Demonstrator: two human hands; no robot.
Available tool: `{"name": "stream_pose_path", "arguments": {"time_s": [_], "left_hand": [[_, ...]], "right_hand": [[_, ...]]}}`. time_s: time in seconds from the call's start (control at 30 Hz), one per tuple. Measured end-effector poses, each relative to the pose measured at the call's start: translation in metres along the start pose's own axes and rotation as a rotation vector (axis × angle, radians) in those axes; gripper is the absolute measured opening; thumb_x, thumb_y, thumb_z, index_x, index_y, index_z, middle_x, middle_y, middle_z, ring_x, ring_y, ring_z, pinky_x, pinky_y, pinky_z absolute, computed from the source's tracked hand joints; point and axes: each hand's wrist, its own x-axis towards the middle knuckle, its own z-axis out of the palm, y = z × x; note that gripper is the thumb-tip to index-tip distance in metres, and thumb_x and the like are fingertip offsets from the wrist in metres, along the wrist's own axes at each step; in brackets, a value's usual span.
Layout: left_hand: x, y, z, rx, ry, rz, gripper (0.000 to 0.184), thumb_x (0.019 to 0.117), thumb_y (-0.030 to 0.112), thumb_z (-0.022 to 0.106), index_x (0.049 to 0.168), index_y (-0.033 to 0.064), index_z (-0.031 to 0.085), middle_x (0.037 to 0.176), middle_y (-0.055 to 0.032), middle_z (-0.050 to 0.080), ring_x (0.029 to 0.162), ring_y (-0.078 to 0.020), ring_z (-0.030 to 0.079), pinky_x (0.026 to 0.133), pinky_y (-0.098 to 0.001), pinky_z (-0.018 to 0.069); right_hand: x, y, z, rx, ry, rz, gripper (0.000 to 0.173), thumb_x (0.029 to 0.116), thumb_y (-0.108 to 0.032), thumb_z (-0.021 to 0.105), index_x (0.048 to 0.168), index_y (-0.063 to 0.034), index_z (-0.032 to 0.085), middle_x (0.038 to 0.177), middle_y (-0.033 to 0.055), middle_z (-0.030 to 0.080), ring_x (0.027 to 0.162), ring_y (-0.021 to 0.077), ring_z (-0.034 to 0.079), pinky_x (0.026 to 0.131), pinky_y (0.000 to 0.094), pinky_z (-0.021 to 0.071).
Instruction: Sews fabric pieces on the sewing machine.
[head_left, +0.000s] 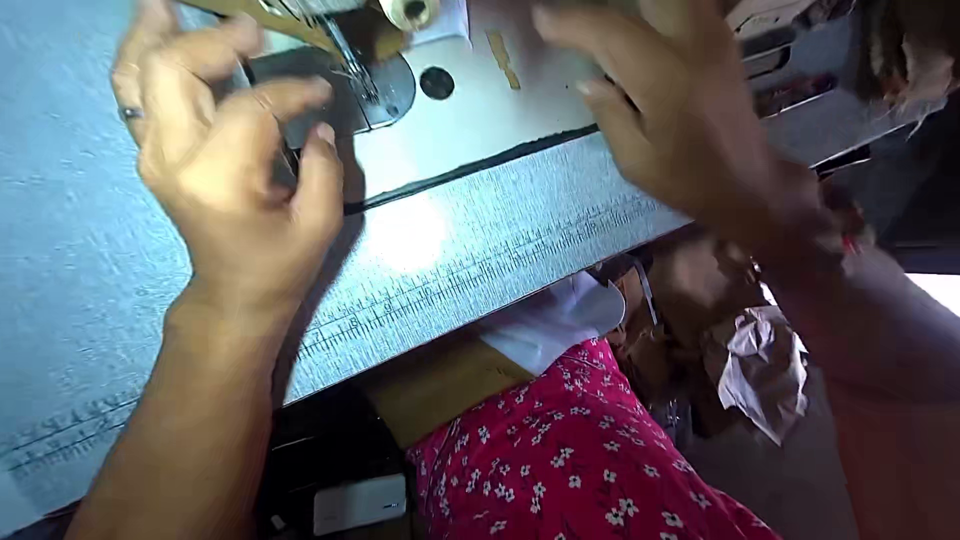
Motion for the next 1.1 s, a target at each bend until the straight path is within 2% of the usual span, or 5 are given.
{"name": "stream_pose_path", "arguments": {"time_s": [0.17,0.37,0.67,0.87,1.1], "left_hand": [[-0.091,0.11,0.003,-0.098,-0.181,0.453,0.017,0.1032,0.011,0.056,0.115,0.006,0.067,0.102,-0.0116,0.073,0.094,-0.0247,0.069,0.084,-0.0377,0.0543],[-0.207,0.092,0.041,-0.154,-0.6,0.099,0.038,0.1035,0.036,0.049,0.112,0.0081,0.074,0.104,-0.0123,0.075,0.097,-0.0321,0.073,0.079,-0.0481,0.0577],[-0.216,0.094,-0.021,-0.511,-0.294,-0.469,0.025,0.1017,0.028,0.06,0.098,0.0088,0.075,0.091,-0.0008,0.074,0.089,0.0018,0.067,0.082,-0.0144,0.0547],[-0.109,0.097,-0.131,-0.29,-0.151,-0.314,0.014,0.1028,0.025,0.061,0.112,0.0199,0.071,0.103,0.0105,0.07,0.1,0.0062,0.063,0.09,-0.0138,0.0513],[-0.042,0.086,-0.035,0.328,-0.139,-0.243,0.039,0.1018,0.029,0.053,0.135,0.0132,0.067,0.149,-0.0218,0.054,0.139,-0.0515,0.045,0.108,-0.0766,0.0301]], "right_hand": [[-0.188,-0.025,0.015,0.134,0.056,-0.056,0.016,0.0992,-0.018,0.06,0.106,-0.0138,0.073,0.099,0.0097,0.071,0.098,0.0247,0.067,0.09,0.0417,0.0515],[-0.268,-0.027,0.093,0.355,-0.336,0.436,0.042,0.0857,-0.009,0.059,0.125,-0.0076,0.072,0.145,0.016,0.059,0.143,0.0463,0.044,0.109,0.0683,0.0386],[-0.195,0.005,0.008,0.815,-0.516,0.367,0.014,0.0859,-0.013,0.069,0.094,-0.0022,0.074,0.087,0.0049,0.074,0.079,0.0063,0.068,0.075,0.0242,0.0569],[-0.08,0.02,-0.079,0.728,-0.431,0.124,0.015,0.095,-0.02,0.064,0.108,-0.0178,0.072,0.096,-0.0139,0.071,0.086,-0.0097,0.063,0.076,0.0124,0.0547],[0.013,0.0,-0.017,-0.016,-0.173,0.267,0.027,0.1037,-0.018,0.06,0.124,-0.0022,0.066,0.091,0.0275,0.068,0.074,0.0488,0.065,0.062,0.0669,0.0486]]}}
